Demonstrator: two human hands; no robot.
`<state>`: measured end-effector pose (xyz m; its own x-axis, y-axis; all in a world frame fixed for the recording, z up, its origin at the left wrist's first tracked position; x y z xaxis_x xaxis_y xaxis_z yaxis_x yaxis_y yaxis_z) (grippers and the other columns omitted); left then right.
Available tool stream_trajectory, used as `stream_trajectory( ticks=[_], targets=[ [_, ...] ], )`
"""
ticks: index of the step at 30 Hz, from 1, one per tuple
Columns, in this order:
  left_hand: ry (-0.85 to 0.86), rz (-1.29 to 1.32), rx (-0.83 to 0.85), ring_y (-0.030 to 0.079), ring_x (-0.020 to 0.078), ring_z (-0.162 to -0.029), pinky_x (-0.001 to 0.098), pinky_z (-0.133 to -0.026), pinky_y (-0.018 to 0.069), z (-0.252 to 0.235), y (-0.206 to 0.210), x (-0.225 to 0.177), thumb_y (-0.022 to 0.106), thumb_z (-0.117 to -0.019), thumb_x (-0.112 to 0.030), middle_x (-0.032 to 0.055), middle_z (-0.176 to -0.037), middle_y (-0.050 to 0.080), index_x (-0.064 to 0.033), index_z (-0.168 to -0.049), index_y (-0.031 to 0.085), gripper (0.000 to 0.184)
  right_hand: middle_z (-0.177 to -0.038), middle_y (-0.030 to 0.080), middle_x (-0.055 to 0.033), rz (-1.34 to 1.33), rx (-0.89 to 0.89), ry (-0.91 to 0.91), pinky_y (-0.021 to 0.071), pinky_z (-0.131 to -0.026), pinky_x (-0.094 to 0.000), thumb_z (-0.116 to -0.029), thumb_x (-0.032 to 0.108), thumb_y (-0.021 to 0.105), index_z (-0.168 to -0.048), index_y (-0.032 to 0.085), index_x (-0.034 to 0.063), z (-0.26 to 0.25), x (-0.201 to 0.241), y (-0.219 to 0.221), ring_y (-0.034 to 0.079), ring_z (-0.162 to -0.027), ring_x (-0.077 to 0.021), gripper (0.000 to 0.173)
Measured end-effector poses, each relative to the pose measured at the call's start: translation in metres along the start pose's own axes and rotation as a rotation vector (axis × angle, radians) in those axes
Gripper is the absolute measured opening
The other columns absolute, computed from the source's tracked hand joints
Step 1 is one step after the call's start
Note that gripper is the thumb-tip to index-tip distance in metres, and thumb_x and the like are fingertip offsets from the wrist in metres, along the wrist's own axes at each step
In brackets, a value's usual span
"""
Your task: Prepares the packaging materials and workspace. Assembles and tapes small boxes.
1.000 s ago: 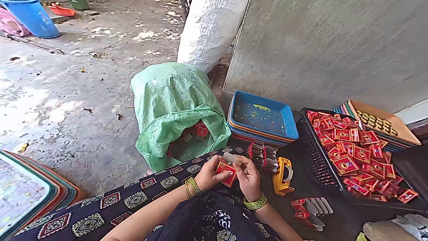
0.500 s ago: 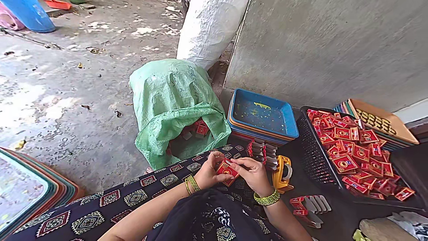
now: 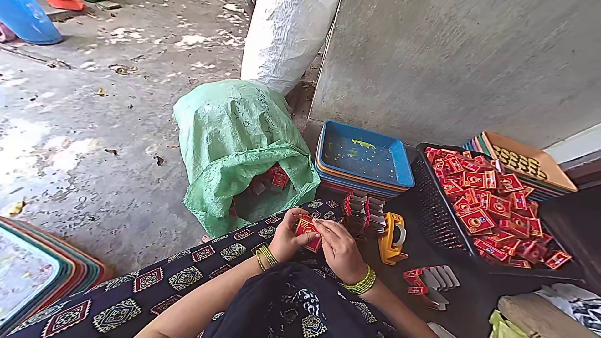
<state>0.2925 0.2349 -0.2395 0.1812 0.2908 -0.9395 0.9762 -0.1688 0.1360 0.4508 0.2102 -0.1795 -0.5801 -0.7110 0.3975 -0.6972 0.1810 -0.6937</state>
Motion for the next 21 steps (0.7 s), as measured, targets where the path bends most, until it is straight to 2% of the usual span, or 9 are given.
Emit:
stream_trajectory(
  ticks=[3, 5, 8, 9, 11, 13, 15, 18, 21],
  targets=[
    [0.034, -0.030, 0.015, 0.072, 0.0186, -0.096, 0.0364, -0.082, 0.0645, 0.001, -0.003, 0.004, 0.085, -0.0833, -0.014, 0.0122, -0.116, 0.068, 0.0012, -0.122, 0.056, 0.051, -0.127, 0.072, -0.0129, -0.132, -0.067, 0.055, 0.0544, -0.108, -0.0363, -0.1044, 0.006, 0.053, -0.131, 0.066, -0.0034, 0.007, -0.007, 0.007, 0.068, -0.120, -0.0204, 0.030],
    [0.053, -0.082, 0.052, 0.071, 0.0184, -0.097, 0.0363, -0.084, 0.0638, 0.001, -0.002, 0.008, 0.084, -0.0846, -0.017, 0.0118, -0.116, 0.068, -0.0002, -0.119, 0.059, 0.046, -0.128, 0.070, -0.0153, -0.344, -0.023, 0.120, 0.0567, -0.106, -0.0374, -0.1040, 0.004, 0.054, -0.134, 0.060, -0.0085, 0.010, -0.018, 0.006, 0.068, -0.120, -0.0213, 0.033],
    [0.064, -0.158, 0.128, 0.071, 0.0181, -0.097, 0.0367, -0.085, 0.0632, -0.002, 0.002, 0.011, 0.084, -0.0864, -0.021, 0.0102, -0.114, 0.069, -0.0031, -0.117, 0.062, 0.042, -0.125, 0.071, -0.0163, -0.640, 0.065, 0.373, 0.0609, -0.099, -0.0417, -0.1027, 0.007, 0.059, -0.141, 0.049, -0.0104, 0.019, -0.049, -0.005, 0.072, -0.113, -0.0243, 0.044],
    [0.053, -0.173, 0.140, 0.071, 0.0179, -0.097, 0.0371, -0.084, 0.0634, -0.003, 0.002, 0.011, 0.083, -0.0872, -0.022, 0.0096, -0.114, 0.069, -0.0041, -0.117, 0.062, 0.041, -0.120, 0.074, -0.0131, -0.597, 0.049, 0.473, 0.0624, -0.095, -0.0413, -0.1024, 0.011, 0.061, -0.141, 0.051, -0.0069, 0.025, -0.068, -0.013, 0.074, -0.107, -0.0224, 0.043],
    [0.025, -0.202, 0.138, 0.072, 0.0171, -0.094, 0.0372, -0.082, 0.0639, -0.003, 0.000, 0.010, 0.079, -0.0907, -0.023, 0.0085, -0.112, 0.070, -0.0053, -0.118, 0.062, 0.037, -0.112, 0.076, -0.0075, -0.310, -0.028, 0.679, 0.0629, -0.089, -0.0386, -0.1015, 0.018, 0.062, -0.134, 0.061, 0.0007, 0.046, -0.121, -0.037, 0.074, -0.100, -0.0171, 0.037],
    [0.006, -0.222, 0.120, 0.071, 0.0152, -0.091, 0.0355, -0.079, 0.0631, -0.004, -0.004, 0.011, 0.071, -0.0964, -0.025, 0.0083, -0.111, 0.070, -0.0049, -0.117, 0.063, 0.030, -0.112, 0.075, -0.0105, 0.060, -0.080, 0.900, 0.0588, -0.094, -0.0424, -0.1011, 0.019, 0.061, -0.131, 0.064, 0.0024, 0.076, -0.177, -0.078, 0.072, -0.103, -0.0201, 0.034],
    [0.018, -0.239, 0.094, 0.071, 0.0115, -0.084, 0.0314, -0.074, 0.0626, -0.004, -0.006, 0.012, 0.060, -0.1029, -0.025, 0.0065, -0.106, 0.070, -0.0043, -0.114, 0.063, 0.024, -0.117, 0.072, -0.0160, 0.299, -0.061, 1.144, 0.0533, -0.100, -0.0500, -0.1008, 0.015, 0.059, -0.134, 0.061, 0.0012, 0.114, -0.223, -0.120, 0.069, -0.111, -0.0288, 0.036],
    [0.005, -0.251, 0.075, 0.069, 0.0073, -0.081, 0.0277, -0.073, 0.0604, -0.005, -0.005, 0.013, 0.047, -0.1063, -0.022, 0.0037, -0.101, 0.070, -0.0042, -0.114, 0.064, 0.026, -0.128, 0.069, -0.0173, 0.306, 0.059, 1.434, 0.0483, -0.106, -0.0518, -0.1006, 0.015, 0.060, -0.141, 0.056, 0.0019, 0.177, -0.276, -0.149, 0.065, -0.121, -0.0310, 0.043],
    [-0.040, -0.262, 0.053, 0.068, 0.0054, -0.079, 0.0258, -0.071, 0.0594, -0.006, -0.005, 0.013, 0.044, -0.1075, -0.022, 0.0014, -0.099, 0.070, -0.0056, -0.115, 0.063, 0.027, -0.133, 0.065, -0.0158, 0.085, 0.135, 1.529, 0.0547, -0.088, -0.0468, -0.1048, 0.022, 0.058, -0.146, 0.051, 0.0055, 0.215, -0.301, -0.137, 0.068, -0.104, -0.0264, 0.045]
  ],
)
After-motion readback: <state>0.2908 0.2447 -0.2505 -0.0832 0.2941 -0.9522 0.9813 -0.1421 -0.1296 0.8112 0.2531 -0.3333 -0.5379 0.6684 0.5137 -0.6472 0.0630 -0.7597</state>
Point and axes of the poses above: each hand's wrist, its own z-axis away from the middle knuckle, its own y-axis out of the palm, x = y × z, the point moved 5 cm from there along -z, towards the middle knuckle
